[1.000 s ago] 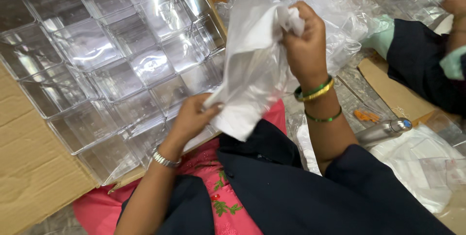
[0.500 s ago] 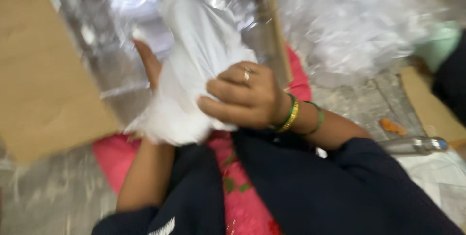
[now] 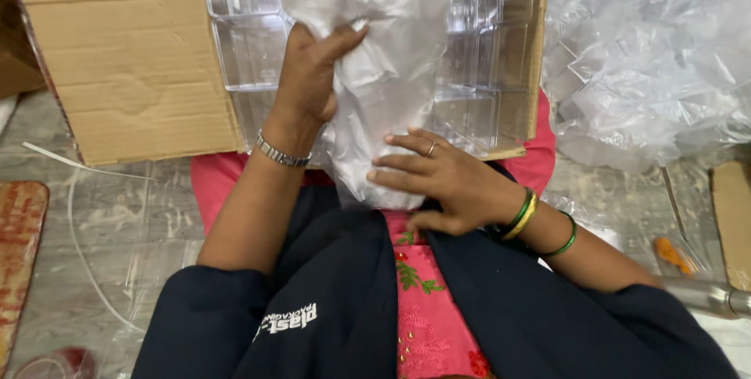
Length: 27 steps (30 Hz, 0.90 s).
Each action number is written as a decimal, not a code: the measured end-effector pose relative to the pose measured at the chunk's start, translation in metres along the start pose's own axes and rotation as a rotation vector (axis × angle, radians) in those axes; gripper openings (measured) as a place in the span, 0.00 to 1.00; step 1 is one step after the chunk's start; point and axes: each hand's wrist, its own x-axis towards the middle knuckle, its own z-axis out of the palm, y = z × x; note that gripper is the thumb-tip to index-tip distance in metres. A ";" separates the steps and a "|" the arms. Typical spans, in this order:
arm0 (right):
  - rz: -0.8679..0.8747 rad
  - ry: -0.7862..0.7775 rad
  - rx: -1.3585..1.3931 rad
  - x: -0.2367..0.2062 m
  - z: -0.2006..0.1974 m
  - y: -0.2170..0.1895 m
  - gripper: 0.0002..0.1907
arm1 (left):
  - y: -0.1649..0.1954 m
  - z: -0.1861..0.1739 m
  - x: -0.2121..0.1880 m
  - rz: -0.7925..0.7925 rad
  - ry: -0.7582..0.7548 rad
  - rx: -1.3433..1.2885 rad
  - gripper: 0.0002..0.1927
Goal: The person sits on the floor with an open cardboard box holding a clear plastic compartment organizer. The person pulls the organizer out of the box, then removes crumpled plastic wrapping and plastic bags from its compartments one at a time, setting the discarded wrap aside.
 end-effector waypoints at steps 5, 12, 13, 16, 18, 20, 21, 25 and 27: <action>0.458 0.897 0.260 -0.006 -0.004 0.027 0.39 | -0.021 0.012 -0.013 -0.007 -0.031 0.061 0.23; 0.755 1.174 0.805 0.001 0.026 0.076 0.14 | -0.009 0.042 -0.031 0.021 -0.048 0.375 0.16; 0.747 1.211 0.556 0.001 0.037 0.078 0.12 | -0.008 0.043 -0.030 0.012 0.013 0.378 0.15; 0.687 1.162 -0.061 0.000 0.068 0.079 0.10 | -0.025 0.047 -0.030 0.071 0.161 0.390 0.09; 0.507 1.047 -0.347 0.000 0.080 0.079 0.08 | -0.045 0.047 -0.034 0.160 0.143 0.425 0.10; 0.346 0.910 -0.616 0.000 0.085 0.078 0.08 | -0.063 0.042 -0.050 0.250 0.023 0.484 0.17; 0.261 0.836 -0.745 0.001 0.084 0.077 0.08 | -0.070 0.038 -0.054 0.133 0.042 0.470 0.14; 0.273 0.882 -0.235 0.005 0.079 0.066 0.06 | -0.091 0.021 -0.057 0.120 0.005 0.439 0.19; -0.053 0.669 -0.271 0.006 0.081 0.059 0.06 | -0.098 0.014 -0.058 0.149 0.003 0.461 0.21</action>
